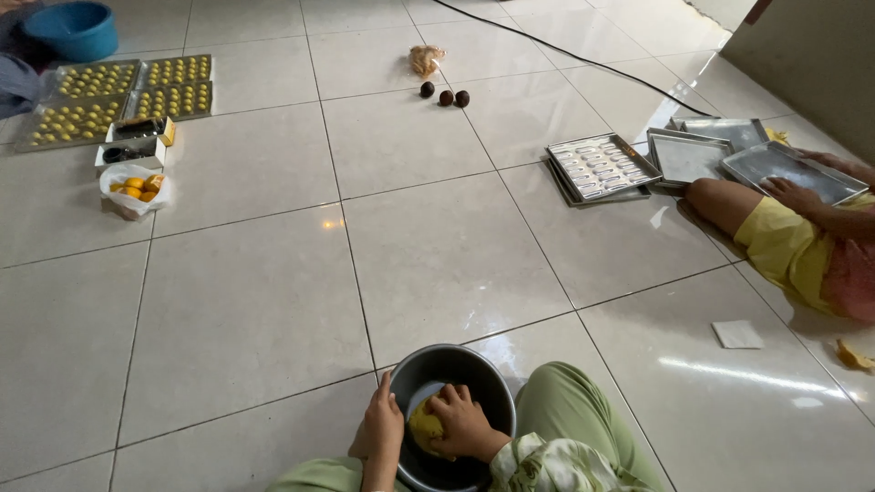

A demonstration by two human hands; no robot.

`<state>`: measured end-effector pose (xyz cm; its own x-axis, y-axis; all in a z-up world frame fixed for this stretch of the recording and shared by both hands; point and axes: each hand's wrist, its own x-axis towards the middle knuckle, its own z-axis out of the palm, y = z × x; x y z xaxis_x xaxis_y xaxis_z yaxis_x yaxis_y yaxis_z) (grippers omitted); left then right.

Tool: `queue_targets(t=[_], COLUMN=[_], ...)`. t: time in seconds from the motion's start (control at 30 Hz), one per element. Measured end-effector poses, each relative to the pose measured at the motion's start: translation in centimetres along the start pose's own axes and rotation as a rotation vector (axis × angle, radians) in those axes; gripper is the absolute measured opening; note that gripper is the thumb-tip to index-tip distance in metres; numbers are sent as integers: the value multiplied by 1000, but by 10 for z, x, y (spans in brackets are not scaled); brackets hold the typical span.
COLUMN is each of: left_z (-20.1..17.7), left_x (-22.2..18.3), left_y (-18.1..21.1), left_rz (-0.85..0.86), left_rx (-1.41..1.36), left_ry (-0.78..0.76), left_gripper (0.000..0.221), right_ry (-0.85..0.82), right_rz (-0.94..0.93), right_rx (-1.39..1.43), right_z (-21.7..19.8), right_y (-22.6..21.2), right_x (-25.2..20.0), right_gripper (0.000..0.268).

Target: Kneading a large ball of dough in a metal bowl on the floor.

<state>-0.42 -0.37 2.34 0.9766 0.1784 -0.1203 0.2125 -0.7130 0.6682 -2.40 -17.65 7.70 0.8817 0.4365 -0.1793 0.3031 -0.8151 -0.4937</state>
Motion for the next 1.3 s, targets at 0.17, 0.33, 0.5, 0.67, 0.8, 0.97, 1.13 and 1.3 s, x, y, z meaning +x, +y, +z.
queue_targets(t=[0.17,0.33,0.5,0.67,0.8,0.97,1.13,1.3], left_z=[11,11,19,11,-3,-6,-5,3], left_x=[4,5,6,1,-3,-2,1,3], left_y=[-9,-8,-14,-6,-2,3,4,-4], left_rz=[9,-10,15,20,-5,9,-14,-16], left_rx=[-6,-4,21,5,0,-29,-23,-41], left_ry=[27,0,85,63,26,63,48,69], left_gripper=[54,52,52,52,50,52,54,55], right_ry=[-24,-51,-45,62,150,304,279,137], right_rz=[96,206,-24,-118,-71,-75,-144,-116], right_rx=[-55,-99,-193,-49,129,291,234,-113], right_z=[16,5,9,6,-2,-34,-18,9], right_y=[8,-8,-14,-8,1,-10,-4,-6], right_x=[27,44,14,-6,-5,-10,-20,-18], right_gripper=[54,64,67,57,52,50,45,46])
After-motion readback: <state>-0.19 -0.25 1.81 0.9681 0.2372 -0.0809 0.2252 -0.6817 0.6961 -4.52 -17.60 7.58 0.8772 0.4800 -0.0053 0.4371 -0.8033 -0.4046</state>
